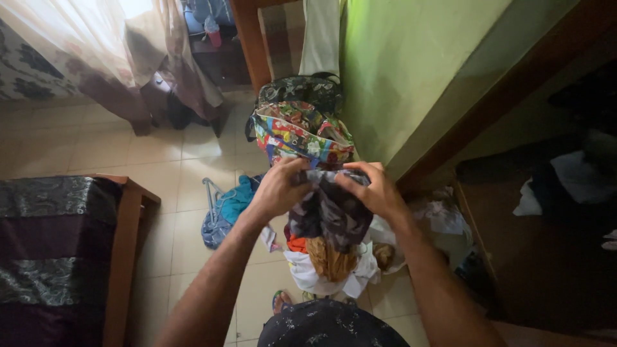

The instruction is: Fold various pieces of clothing from a bag or pile.

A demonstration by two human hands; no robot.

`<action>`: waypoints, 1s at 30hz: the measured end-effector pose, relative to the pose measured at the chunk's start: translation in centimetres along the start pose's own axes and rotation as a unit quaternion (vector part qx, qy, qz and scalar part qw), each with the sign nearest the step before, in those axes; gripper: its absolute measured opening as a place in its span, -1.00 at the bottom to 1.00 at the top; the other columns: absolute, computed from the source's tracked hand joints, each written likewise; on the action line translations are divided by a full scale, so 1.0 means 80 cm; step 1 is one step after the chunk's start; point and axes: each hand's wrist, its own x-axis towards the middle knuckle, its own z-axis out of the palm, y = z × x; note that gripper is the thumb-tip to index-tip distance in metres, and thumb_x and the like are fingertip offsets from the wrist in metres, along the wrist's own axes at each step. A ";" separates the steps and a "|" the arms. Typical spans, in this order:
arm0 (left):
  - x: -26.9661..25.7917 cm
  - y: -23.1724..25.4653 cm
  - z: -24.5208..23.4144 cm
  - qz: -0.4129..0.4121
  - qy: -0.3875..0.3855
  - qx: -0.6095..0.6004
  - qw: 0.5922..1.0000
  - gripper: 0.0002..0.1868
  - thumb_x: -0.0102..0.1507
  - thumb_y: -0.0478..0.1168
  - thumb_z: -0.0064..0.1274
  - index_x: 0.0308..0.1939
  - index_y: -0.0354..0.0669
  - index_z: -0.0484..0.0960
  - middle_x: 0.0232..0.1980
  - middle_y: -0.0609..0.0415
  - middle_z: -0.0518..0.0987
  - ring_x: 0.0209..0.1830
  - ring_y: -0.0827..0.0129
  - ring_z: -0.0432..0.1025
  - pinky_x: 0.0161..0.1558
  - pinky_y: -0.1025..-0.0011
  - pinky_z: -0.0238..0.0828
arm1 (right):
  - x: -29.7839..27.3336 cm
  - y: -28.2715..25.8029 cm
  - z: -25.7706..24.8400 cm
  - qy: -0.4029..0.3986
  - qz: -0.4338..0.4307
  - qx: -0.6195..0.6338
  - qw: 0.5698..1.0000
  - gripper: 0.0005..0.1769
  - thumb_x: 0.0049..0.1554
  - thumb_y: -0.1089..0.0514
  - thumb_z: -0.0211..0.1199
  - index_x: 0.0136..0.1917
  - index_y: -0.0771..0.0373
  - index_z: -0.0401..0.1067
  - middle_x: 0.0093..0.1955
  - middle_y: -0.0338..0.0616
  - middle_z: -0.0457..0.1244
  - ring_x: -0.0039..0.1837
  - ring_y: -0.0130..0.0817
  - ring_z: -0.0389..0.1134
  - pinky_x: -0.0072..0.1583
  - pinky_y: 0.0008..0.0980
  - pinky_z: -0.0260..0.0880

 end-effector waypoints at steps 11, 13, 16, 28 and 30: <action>0.020 -0.041 -0.033 -0.130 0.008 -0.197 0.972 -0.54 0.02 -0.17 0.49 -0.09 -0.22 0.67 -0.23 0.13 0.66 -0.24 0.51 0.49 -0.16 0.43 0.52 | 0.013 0.005 0.014 -0.133 -0.099 -0.077 0.983 -0.61 -0.04 0.12 0.44 0.06 0.26 0.56 0.06 0.01 0.38 0.20 -0.09 0.40 0.23 -0.21 0.38; 0.019 -0.053 -0.037 -0.171 0.042 -0.258 0.950 -0.59 0.05 -0.18 0.46 -0.11 -0.27 0.69 -0.22 0.12 0.66 -0.26 0.51 0.50 -0.17 0.45 0.51 | 0.017 0.004 0.018 -0.115 -0.125 0.029 0.985 -0.63 -0.10 0.24 0.39 0.03 0.34 0.56 0.01 -0.10 0.37 0.12 -0.28 0.41 0.14 -0.28 0.39; 0.015 -0.048 -0.043 -0.222 0.063 -0.338 0.912 -0.61 0.09 -0.18 0.43 -0.11 -0.31 0.68 -0.23 0.09 0.66 -0.30 0.48 0.51 -0.21 0.45 0.51 | 0.031 0.022 0.035 -0.186 0.027 0.162 0.969 -0.79 0.12 0.19 0.37 -0.01 0.38 0.54 -0.16 -0.21 0.35 -0.06 -0.48 0.27 -0.01 -0.39 0.34; -0.016 -0.071 -0.053 -0.382 -0.020 -0.500 0.777 -0.63 0.12 -0.33 0.30 -0.02 -0.40 0.66 -0.10 -0.07 0.71 -0.20 0.23 0.63 -0.09 0.21 0.63 | 0.036 -0.023 0.028 -0.189 0.076 0.400 0.893 -0.52 0.01 0.27 0.37 0.23 0.26 0.44 0.05 -0.30 0.38 0.05 -0.48 0.38 0.12 -0.43 0.42; -0.015 -0.069 -0.051 -0.380 -0.022 -0.517 0.767 -0.63 0.13 -0.31 0.29 0.00 -0.40 0.65 -0.09 -0.08 0.71 -0.20 0.22 0.63 -0.08 0.21 0.64 | 0.036 -0.027 0.024 -0.198 0.105 0.432 0.873 -0.52 0.01 0.26 0.35 0.23 0.25 0.44 0.05 -0.28 0.38 0.05 -0.45 0.39 0.11 -0.40 0.44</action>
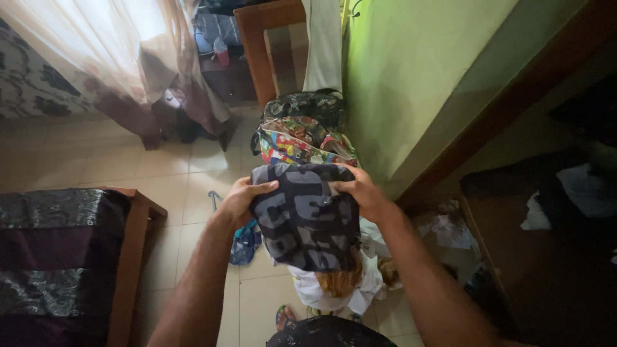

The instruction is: Fold various pieces of clothing from a bag or pile.

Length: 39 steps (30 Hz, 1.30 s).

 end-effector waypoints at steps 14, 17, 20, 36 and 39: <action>-0.002 0.004 0.023 0.010 -0.026 0.022 0.999 -0.62 0.11 -0.41 0.27 0.01 -0.41 0.65 -0.08 -0.11 0.71 -0.17 0.20 0.63 -0.04 0.18 0.63 | -0.013 -0.020 -0.005 -0.031 0.000 0.083 0.996 -0.35 -0.01 0.37 0.31 0.37 0.21 0.36 0.19 -0.18 0.34 0.15 -0.38 0.41 0.16 -0.32 0.49; -0.007 0.010 0.032 0.012 -0.017 0.024 0.999 -0.62 0.08 -0.44 0.26 0.00 -0.42 0.65 -0.09 -0.12 0.71 -0.18 0.18 0.63 -0.04 0.17 0.64 | -0.012 -0.015 -0.019 -0.047 0.004 0.095 0.994 -0.26 -0.02 0.31 0.28 0.46 0.22 0.31 0.22 -0.11 0.35 0.16 -0.34 0.38 0.19 -0.31 0.44; -0.014 0.018 0.044 0.014 -0.026 0.006 1.000 -0.60 0.07 -0.44 0.25 0.00 -0.43 0.66 -0.09 -0.13 0.72 -0.19 0.17 0.64 -0.06 0.17 0.64 | -0.006 -0.008 -0.030 -0.045 0.021 0.171 0.984 -0.30 0.04 0.18 0.26 0.45 0.19 0.27 0.24 -0.15 0.32 0.23 -0.32 0.37 0.25 -0.21 0.44; 0.008 0.019 0.046 0.045 -0.029 0.111 0.992 -0.67 0.04 -0.44 0.28 -0.10 -0.37 0.70 -0.20 -0.03 0.72 -0.27 0.27 0.60 -0.15 0.27 0.60 | -0.068 -0.022 0.118 0.189 -0.419 -0.498 0.735 -0.38 0.05 0.11 0.36 0.36 0.31 0.37 0.43 0.13 0.20 0.49 0.08 0.22 0.45 -0.02 0.25; 0.011 0.027 0.039 0.070 -0.088 0.185 0.976 -0.67 0.03 -0.44 0.31 -0.12 -0.37 0.72 -0.20 0.04 0.72 -0.26 0.36 0.58 -0.10 0.35 0.56 | -0.053 -0.037 0.100 0.192 -0.439 -0.526 0.703 -0.13 -0.08 -0.02 0.45 0.39 0.45 0.32 0.42 0.24 0.19 0.48 0.22 0.18 0.44 0.12 0.12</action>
